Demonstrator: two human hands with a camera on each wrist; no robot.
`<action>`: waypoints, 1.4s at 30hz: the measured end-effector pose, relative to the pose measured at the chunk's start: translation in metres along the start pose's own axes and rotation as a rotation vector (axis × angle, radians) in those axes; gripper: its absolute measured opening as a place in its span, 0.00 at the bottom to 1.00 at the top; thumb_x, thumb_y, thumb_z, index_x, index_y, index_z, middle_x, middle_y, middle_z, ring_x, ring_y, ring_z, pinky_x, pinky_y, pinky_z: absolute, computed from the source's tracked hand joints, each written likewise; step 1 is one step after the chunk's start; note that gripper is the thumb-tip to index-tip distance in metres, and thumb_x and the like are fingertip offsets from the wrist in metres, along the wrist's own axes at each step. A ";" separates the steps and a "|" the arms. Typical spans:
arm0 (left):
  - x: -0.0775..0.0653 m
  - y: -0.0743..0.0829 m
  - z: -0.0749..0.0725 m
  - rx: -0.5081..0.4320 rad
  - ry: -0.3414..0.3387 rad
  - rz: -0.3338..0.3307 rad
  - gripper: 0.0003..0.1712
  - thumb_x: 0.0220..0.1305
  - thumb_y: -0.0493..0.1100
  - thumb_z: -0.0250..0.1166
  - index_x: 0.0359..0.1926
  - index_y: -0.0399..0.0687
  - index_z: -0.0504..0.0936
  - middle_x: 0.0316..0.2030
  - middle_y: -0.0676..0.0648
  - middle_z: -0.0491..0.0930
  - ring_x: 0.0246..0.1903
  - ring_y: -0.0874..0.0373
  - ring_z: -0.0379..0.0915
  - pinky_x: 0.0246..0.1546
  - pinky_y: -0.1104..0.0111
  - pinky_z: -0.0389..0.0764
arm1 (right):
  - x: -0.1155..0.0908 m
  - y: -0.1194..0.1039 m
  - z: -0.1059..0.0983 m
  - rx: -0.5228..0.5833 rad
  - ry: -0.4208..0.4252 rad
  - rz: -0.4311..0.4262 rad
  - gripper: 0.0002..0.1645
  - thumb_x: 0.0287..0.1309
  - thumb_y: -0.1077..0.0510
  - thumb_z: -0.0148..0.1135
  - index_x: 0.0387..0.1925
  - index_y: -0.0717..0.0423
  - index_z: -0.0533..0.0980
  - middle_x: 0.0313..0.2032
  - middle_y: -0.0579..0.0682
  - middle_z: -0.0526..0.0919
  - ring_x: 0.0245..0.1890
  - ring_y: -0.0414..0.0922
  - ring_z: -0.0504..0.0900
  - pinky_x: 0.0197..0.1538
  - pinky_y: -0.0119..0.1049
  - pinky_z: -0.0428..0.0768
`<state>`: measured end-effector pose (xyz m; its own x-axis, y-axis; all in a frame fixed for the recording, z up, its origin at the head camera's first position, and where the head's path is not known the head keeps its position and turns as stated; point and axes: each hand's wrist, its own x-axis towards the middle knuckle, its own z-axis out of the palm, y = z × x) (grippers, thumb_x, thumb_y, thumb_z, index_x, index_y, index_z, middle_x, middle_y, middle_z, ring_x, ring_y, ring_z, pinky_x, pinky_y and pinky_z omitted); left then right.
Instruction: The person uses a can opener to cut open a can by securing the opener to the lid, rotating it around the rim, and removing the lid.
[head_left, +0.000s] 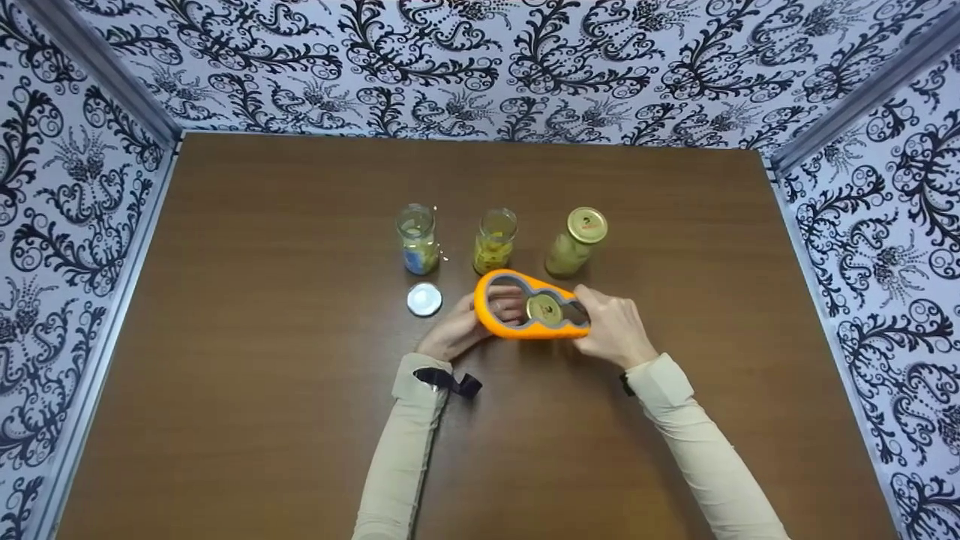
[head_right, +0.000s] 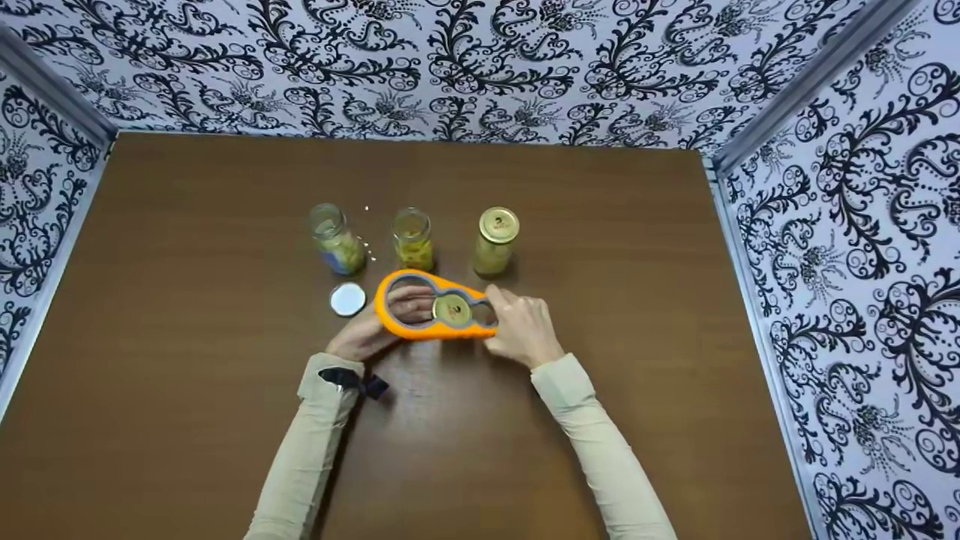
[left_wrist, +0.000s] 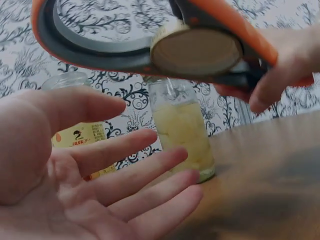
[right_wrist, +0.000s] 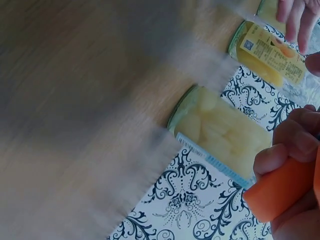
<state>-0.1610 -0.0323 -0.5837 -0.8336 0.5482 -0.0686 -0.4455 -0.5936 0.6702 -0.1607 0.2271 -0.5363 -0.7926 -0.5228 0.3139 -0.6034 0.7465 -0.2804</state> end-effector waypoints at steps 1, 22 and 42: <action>0.000 -0.001 0.000 -0.042 0.002 0.000 0.25 0.68 0.32 0.57 0.63 0.23 0.64 0.49 0.37 0.79 0.48 0.48 0.76 0.57 0.54 0.71 | 0.001 -0.001 0.001 0.000 0.000 0.003 0.30 0.21 0.61 0.68 0.37 0.57 0.70 0.24 0.50 0.77 0.16 0.49 0.72 0.18 0.47 0.68; -0.006 -0.010 0.024 -0.405 0.009 -0.024 0.20 0.60 0.42 0.68 0.50 0.41 0.75 0.49 0.41 0.77 0.48 0.49 0.75 0.57 0.55 0.70 | 0.018 -0.012 0.012 -0.038 -0.006 0.008 0.27 0.28 0.57 0.70 0.37 0.55 0.72 0.27 0.49 0.77 0.18 0.53 0.75 0.21 0.49 0.72; -0.011 -0.012 0.023 -0.213 0.089 0.008 0.43 0.51 0.49 0.74 0.60 0.36 0.61 0.49 0.38 0.74 0.46 0.46 0.77 0.51 0.50 0.75 | 0.011 -0.019 0.012 -0.014 -0.011 0.045 0.31 0.24 0.60 0.69 0.41 0.60 0.73 0.32 0.52 0.79 0.28 0.53 0.78 0.33 0.47 0.75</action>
<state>-0.1390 -0.0181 -0.5739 -0.8589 0.4939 -0.1354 -0.4894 -0.7139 0.5008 -0.1594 0.2019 -0.5383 -0.8197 -0.4930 0.2917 -0.5661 0.7749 -0.2812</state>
